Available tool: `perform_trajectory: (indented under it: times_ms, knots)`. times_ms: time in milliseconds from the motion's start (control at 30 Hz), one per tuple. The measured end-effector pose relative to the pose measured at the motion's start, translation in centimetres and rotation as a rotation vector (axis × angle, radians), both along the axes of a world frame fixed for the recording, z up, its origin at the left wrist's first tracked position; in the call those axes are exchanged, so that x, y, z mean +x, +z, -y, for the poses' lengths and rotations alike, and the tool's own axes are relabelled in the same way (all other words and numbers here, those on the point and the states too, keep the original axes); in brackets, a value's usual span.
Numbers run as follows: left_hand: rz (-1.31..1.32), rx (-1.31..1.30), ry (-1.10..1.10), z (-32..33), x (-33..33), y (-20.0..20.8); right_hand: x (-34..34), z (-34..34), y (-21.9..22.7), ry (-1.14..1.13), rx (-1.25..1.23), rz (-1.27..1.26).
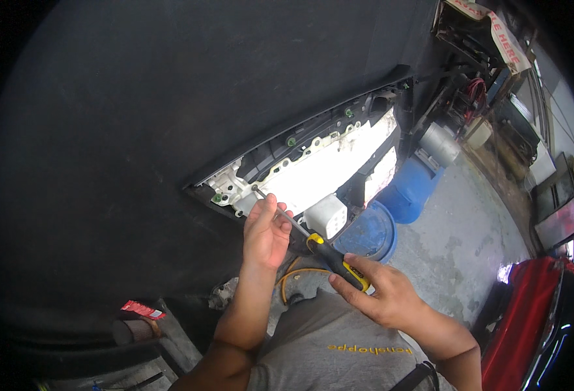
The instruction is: The person removes a car door panel, then uses a screwdriver to unscrew fasteners from the back of the panel. After finishing, the person walks to a table and picks up two door handle assemblies.
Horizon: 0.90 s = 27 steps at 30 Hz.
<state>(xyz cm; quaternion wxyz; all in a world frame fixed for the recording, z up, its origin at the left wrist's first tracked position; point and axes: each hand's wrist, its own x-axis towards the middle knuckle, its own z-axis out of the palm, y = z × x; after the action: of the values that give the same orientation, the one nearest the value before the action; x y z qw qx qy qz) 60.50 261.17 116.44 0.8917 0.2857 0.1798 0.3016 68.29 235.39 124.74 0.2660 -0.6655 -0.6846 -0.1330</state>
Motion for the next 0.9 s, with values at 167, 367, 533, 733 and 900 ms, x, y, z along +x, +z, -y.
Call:
perform_trajectory:
  times_ms: [167, 367, 533, 733, 900]
  knots:
    - [-0.009, 0.05, 0.01, 0.7, 0.3, 1.7, -0.6, -1.4, 0.1, -0.171, 0.024, -0.272]
    - [0.064, 0.063, -0.126, 0.2, -1.0, 3.0, -0.3, -1.0, 1.9, -0.183, -0.096, -0.342]
    - [0.042, 0.026, -0.114, -1.1, -0.5, 0.4, 1.7, -1.0, 0.8, 0.008, 0.042, 0.141]
    - [-0.024, 0.051, -0.067, -1.2, 0.0, 0.6, -0.2, -1.1, 1.3, -0.181, -0.02, 0.012]
    - [-0.036, 0.027, 0.004, 0.1, -0.1, 3.4, 0.0, -1.7, 2.7, -0.259, 0.013, -0.035]
